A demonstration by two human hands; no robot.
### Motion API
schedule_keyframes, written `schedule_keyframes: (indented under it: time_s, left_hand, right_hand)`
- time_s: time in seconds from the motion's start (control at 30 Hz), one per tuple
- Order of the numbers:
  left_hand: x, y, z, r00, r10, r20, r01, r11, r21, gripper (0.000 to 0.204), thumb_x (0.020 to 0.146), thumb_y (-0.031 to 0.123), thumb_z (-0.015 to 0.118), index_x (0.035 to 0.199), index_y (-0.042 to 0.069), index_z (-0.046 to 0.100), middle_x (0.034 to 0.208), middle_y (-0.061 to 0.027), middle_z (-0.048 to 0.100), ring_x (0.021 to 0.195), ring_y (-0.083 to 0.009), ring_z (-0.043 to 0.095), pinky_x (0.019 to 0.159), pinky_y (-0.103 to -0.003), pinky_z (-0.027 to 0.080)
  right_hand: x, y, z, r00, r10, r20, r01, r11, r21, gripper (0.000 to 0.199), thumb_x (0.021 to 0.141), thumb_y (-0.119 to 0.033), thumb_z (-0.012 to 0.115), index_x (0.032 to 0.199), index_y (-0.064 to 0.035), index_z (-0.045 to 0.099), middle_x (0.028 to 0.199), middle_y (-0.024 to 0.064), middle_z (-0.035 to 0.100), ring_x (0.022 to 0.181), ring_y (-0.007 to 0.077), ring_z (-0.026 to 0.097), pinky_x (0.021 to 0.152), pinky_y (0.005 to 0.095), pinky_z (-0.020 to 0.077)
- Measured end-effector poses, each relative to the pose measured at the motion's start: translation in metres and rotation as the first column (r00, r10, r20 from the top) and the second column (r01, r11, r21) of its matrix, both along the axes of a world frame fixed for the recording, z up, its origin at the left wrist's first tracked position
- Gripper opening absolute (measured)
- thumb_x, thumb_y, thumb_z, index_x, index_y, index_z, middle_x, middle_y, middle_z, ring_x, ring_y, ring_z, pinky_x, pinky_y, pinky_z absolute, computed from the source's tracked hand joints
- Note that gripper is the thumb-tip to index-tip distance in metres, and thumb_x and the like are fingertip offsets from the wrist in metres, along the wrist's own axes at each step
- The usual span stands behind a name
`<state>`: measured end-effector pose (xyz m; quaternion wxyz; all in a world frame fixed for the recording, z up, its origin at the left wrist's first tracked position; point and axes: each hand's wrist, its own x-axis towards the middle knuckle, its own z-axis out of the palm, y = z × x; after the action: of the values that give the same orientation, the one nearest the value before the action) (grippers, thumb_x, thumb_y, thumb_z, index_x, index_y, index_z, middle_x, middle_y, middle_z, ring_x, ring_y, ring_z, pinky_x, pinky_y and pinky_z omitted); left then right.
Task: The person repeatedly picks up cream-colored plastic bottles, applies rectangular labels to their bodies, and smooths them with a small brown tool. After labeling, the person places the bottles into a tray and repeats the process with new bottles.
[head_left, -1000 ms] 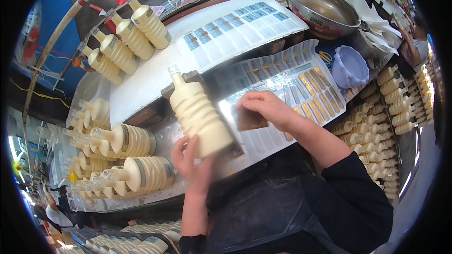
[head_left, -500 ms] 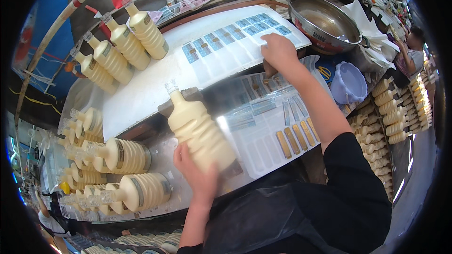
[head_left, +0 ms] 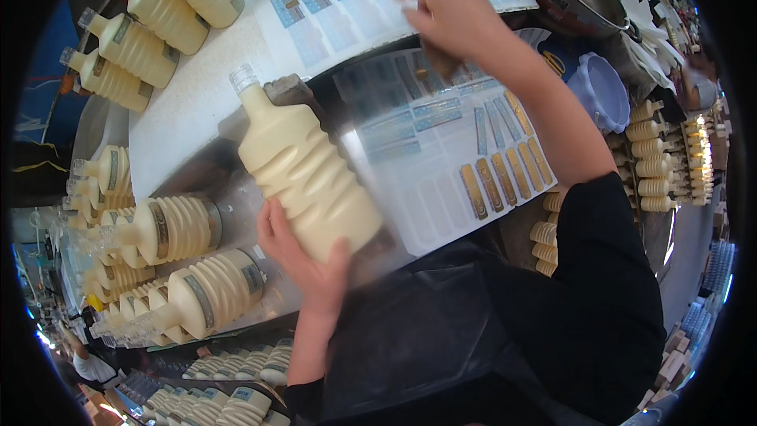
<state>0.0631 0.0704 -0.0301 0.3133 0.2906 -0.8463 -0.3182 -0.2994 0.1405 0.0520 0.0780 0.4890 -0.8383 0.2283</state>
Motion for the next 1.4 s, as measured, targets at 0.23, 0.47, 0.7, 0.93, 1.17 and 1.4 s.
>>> schedule_keyframes:
  time_s: [0.23, 0.47, 0.7, 0.93, 1.17, 1.4]
  left_hand:
    - [-0.003, 0.000, 0.001, 1.000, 0.002, -0.019, -0.002, 1.000, -0.005, 0.096, 0.081, 0.042, 0.072, 0.156, -0.002, 0.031, 0.154, -0.0261, 0.026, 0.141, -0.0429, 0.031, 0.118, -0.053, 0.028]
    - [-0.006, 0.001, -0.002, 0.999, 0.011, -0.046, -0.011, 1.000, -0.002, 0.095, 0.082, 0.042, 0.071, 0.156, -0.002, 0.032, 0.154, -0.0255, 0.027, 0.141, -0.0425, 0.031, 0.118, -0.053, 0.028]
    - [-0.007, 0.003, 0.002, 0.998, 0.017, -0.060, -0.017, 1.000, -0.001, 0.093, 0.083, 0.041, 0.070, 0.157, 0.000, 0.032, 0.154, -0.0248, 0.027, 0.142, -0.0414, 0.032, 0.118, -0.052, 0.028]
    - [-0.003, -0.001, -0.002, 0.999, 0.013, -0.044, -0.014, 1.000, -0.017, 0.093, 0.086, 0.046, 0.069, 0.157, 0.001, 0.031, 0.155, -0.0248, 0.026, 0.142, -0.0414, 0.033, 0.118, -0.052, 0.028]
    - [-0.006, 0.002, -0.002, 0.998, 0.008, -0.058, -0.007, 1.000, 0.008, 0.094, 0.086, 0.048, 0.068, 0.158, 0.001, 0.030, 0.155, -0.0257, 0.025, 0.142, -0.0414, 0.032, 0.118, -0.052, 0.028]
    - [-0.002, 0.000, -0.001, 0.999, 0.013, -0.049, -0.014, 0.999, -0.032, 0.092, 0.086, 0.048, 0.068, 0.157, 0.001, 0.033, 0.154, -0.0250, 0.029, 0.142, -0.0404, 0.033, 0.119, -0.050, 0.027]
  right_hand:
    - [0.090, 0.086, -0.081, 0.948, 0.198, 0.250, -0.278, 0.897, 0.344, 0.036, 0.090, -0.016, 0.060, 0.122, -0.0023, 0.069, 0.094, 0.0202, 0.070, 0.081, 0.0397, 0.069, 0.076, 0.0492, 0.0556]
    - [0.143, 0.118, -0.073, 0.941, 0.089, 0.328, -0.239, 0.858, 0.454, 0.037, 0.092, -0.017, 0.061, 0.125, -0.0025, 0.066, 0.090, 0.0203, 0.070, 0.079, 0.0413, 0.069, 0.072, 0.0487, 0.0566]
    - [0.075, 0.130, -0.070, 0.942, -0.150, 0.298, 0.065, 0.959, 0.277, 0.031, 0.093, -0.030, 0.062, 0.106, -0.0045, 0.075, 0.085, 0.0202, 0.072, 0.085, 0.0399, 0.070, 0.081, 0.0477, 0.0550]
    - [0.037, 0.094, -0.079, 0.959, -0.129, 0.253, 0.098, 0.987, 0.130, 0.029, 0.088, -0.014, 0.066, 0.112, -0.0035, 0.076, 0.103, 0.0154, 0.074, 0.094, 0.0367, 0.070, 0.087, 0.0434, 0.0544]
    - [0.073, 0.149, -0.067, 0.983, -0.003, 0.185, -0.039, 0.974, 0.222, 0.023, 0.090, -0.014, 0.065, 0.109, -0.0072, 0.075, 0.104, 0.0145, 0.071, 0.089, 0.0367, 0.069, 0.079, 0.0442, 0.0553]
    - [0.163, 0.217, -0.075, 0.949, 0.256, 0.181, -0.303, 0.899, 0.315, 0.035, 0.087, -0.024, 0.075, 0.115, -0.0057, 0.066, 0.117, 0.0090, 0.063, 0.087, 0.0282, 0.070, 0.070, 0.0384, 0.0564]
